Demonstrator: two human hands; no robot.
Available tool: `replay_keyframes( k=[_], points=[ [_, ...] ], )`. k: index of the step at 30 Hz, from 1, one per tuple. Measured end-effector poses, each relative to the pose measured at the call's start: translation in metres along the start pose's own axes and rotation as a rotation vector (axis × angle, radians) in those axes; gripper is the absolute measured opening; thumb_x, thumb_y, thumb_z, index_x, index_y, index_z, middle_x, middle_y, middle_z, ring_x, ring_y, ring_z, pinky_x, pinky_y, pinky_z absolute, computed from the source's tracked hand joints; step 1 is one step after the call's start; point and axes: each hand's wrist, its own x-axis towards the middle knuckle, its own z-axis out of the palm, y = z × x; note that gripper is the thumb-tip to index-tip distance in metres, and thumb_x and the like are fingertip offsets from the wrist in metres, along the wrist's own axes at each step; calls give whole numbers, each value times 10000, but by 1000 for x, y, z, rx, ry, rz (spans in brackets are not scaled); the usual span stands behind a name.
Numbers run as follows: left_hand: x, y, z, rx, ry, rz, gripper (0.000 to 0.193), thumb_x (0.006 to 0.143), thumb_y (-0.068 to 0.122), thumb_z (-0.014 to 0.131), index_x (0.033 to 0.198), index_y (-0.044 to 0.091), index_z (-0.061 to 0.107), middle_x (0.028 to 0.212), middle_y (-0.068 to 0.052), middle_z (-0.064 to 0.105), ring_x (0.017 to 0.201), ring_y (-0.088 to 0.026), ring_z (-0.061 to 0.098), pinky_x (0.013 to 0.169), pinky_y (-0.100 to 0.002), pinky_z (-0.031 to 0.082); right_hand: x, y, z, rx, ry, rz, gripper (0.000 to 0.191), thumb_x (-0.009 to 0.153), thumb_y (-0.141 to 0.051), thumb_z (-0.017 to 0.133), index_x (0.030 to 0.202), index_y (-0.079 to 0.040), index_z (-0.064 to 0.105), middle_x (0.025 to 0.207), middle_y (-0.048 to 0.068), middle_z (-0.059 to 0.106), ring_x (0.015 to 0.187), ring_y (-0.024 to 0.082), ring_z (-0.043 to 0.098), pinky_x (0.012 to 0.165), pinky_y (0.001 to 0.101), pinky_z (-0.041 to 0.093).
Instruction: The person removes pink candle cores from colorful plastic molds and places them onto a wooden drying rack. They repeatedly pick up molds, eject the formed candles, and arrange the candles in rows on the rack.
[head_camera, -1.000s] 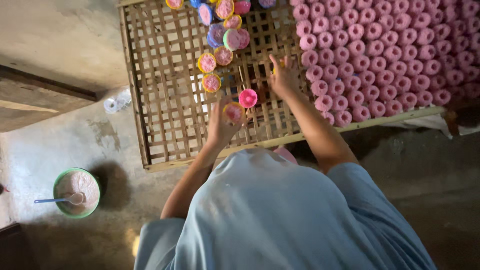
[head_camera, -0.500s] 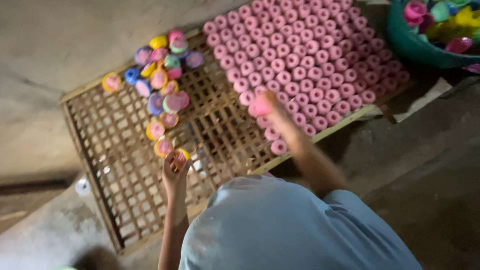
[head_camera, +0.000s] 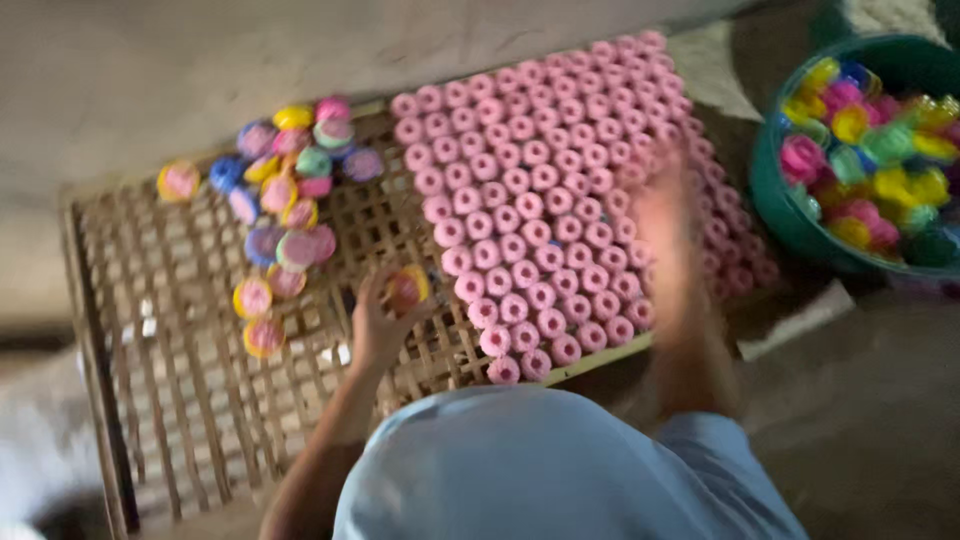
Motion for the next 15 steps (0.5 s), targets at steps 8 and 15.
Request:
replay_keyframes(
  k=[8,15],
  points=[
    [18,1,-35,188,19,253,657,737,145,890,1321,63,598,1338,-167,616,1247,-368,621,1067,-431,523,-134,-112,258,1184,-931,670,318,1009,-206,681,1263,-18,643,1078,53,718,890,132,674,738,285,543],
    [34,-36,-108,280,-158,209,941,652,164,875,1495,62,470,1481,-190,495,1360,-397,471,1122,-462,431,-163,-128,322,757,-864,44,338,952,-149,742,1237,-24,611,1150,68,670,957,144,679,824,294,581]
  ],
)
